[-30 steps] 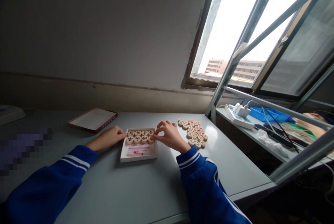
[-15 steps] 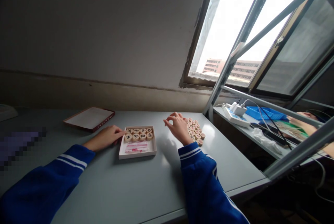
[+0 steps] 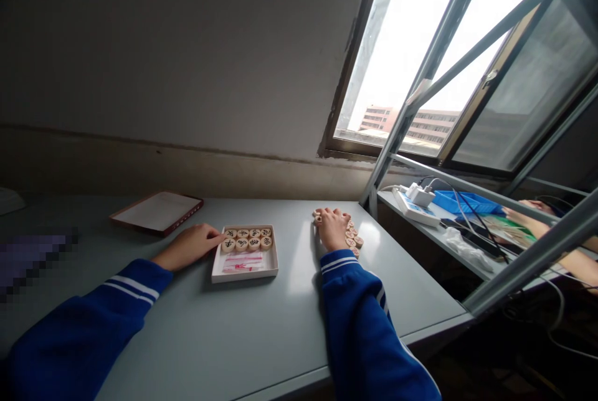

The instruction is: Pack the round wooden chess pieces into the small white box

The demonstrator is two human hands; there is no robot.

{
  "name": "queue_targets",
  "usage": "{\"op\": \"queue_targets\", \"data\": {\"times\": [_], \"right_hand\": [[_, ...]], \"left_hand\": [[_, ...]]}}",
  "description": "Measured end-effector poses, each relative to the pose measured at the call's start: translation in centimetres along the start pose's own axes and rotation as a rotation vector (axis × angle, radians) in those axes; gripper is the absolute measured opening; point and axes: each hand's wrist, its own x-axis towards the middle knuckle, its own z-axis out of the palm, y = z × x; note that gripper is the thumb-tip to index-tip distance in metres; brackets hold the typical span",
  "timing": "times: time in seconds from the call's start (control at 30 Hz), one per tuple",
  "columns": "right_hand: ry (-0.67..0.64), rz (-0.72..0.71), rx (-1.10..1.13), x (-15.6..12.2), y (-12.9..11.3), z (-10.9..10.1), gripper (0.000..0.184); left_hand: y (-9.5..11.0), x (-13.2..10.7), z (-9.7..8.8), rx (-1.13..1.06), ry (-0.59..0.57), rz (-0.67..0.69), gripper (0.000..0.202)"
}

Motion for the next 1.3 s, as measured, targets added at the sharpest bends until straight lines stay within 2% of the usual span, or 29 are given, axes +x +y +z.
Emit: {"op": "queue_targets", "data": {"times": [0.13,0.3,0.4,0.5,0.6,0.73,0.9,1.0,1.1,1.17,1.23,1.3], "right_hand": [[-0.018,0.076,0.012,-0.1,-0.1,-0.1,0.022],[-0.061,0.052,0.067,-0.3,-0.5,-0.6,0.018],[-0.07,-0.009,0.211,-0.2,-1.5,-1.6,0.024],[-0.071,-0.051,0.465,-0.4,-3.6,-3.0,0.034],[-0.167,-0.254,0.637,-1.3,-6.5,-4.1,0.035],[-0.268,-0.548,0.569,-3.4,-10.3,-4.6,0.025],[-0.186,-0.63,0.52,-5.1,-12.7,-4.0,0.017],[-0.155,-0.618,0.528,-5.0,-12.5,-3.8,0.013],[-0.096,-0.566,0.487,-3.9,-10.9,-3.6,0.015],[-0.017,-0.453,0.397,-2.7,-9.1,-3.2,0.015],[0.056,-0.278,0.25,-1.4,-6.9,-2.5,0.017],[0.04,-0.106,0.098,-0.3,-4.6,-1.3,0.034]], "left_hand": [[0.0,0.0,0.1,-0.005,0.013,0.019,0.039],[-0.1,0.0,0.1,0.0,0.004,0.021,0.04],[0.1,-0.1,0.1,0.011,0.016,0.014,0.04],[0.6,-0.4,-0.1,0.056,0.038,-0.014,0.046],[1.1,-0.8,-0.4,0.105,0.075,-0.007,0.054],[1.5,-1.2,-1.0,0.124,0.087,0.008,0.06],[1.1,-1.2,-1.7,0.009,-0.049,0.007,0.062],[0.9,-1.1,-1.6,0.008,-0.09,0.005,0.062],[1.1,-1.1,-1.2,0.091,-0.09,0.003,0.061],[1.4,-1.2,-1.1,0.147,-0.072,-0.005,0.061],[1.5,-1.3,-1.1,0.186,-0.052,-0.019,0.06],[1.6,-1.4,-1.2,0.199,-0.052,-0.016,0.058]]}}
